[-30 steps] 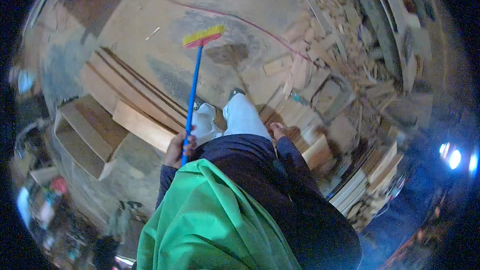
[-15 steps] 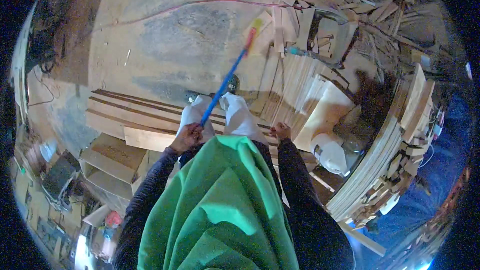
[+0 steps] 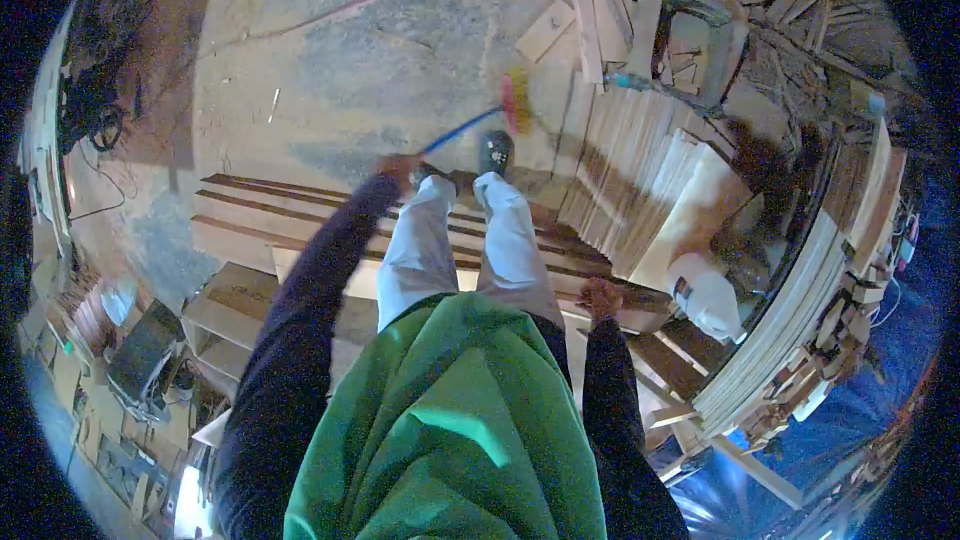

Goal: Sweep sawdust and wood scraps into a dustpan and empty it into a bin.

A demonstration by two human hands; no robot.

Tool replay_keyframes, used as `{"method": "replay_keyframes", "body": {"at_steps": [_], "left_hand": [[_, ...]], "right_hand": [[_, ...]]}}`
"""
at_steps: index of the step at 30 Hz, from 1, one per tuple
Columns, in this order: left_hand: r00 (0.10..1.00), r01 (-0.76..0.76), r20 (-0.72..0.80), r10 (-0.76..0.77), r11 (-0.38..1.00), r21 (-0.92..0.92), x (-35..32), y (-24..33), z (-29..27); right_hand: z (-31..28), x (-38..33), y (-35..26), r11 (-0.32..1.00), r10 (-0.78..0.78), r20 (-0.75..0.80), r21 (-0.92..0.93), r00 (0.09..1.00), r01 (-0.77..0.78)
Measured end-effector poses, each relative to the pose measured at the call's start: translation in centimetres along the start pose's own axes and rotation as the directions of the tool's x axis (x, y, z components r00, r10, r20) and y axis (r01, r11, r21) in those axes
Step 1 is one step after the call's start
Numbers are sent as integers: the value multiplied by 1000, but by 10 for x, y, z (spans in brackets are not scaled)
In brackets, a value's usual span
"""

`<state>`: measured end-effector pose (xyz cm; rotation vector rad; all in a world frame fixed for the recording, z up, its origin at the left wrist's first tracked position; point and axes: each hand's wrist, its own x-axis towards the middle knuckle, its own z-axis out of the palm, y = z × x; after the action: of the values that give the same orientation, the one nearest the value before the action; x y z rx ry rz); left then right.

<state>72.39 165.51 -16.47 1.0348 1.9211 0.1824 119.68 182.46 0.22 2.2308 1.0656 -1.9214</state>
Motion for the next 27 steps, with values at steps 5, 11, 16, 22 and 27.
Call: {"method": "replay_keyframes", "body": {"at_steps": [5,11,16,22,27], "left_hand": [[933,340,-3,-361,876,343,-157,-133,-122],[766,623,-170,-620,650,436,-260,-154,-210],[698,707,-226,-680,603,369,-308,-148,-202],[961,193,-246,-125,942,276,-216,-48,-198],[995,27,-94,-9,980,195,-44,22,-171]], "right_hand": [[14,-13,52,999,33,1,6,999,-33],[30,-5,57,992,119,63,30,991,-122],[31,25,31,947,13,216,310,976,-82],[32,9,17,964,77,108,246,991,-102],[32,-9,41,995,-46,126,96,991,34]]}}
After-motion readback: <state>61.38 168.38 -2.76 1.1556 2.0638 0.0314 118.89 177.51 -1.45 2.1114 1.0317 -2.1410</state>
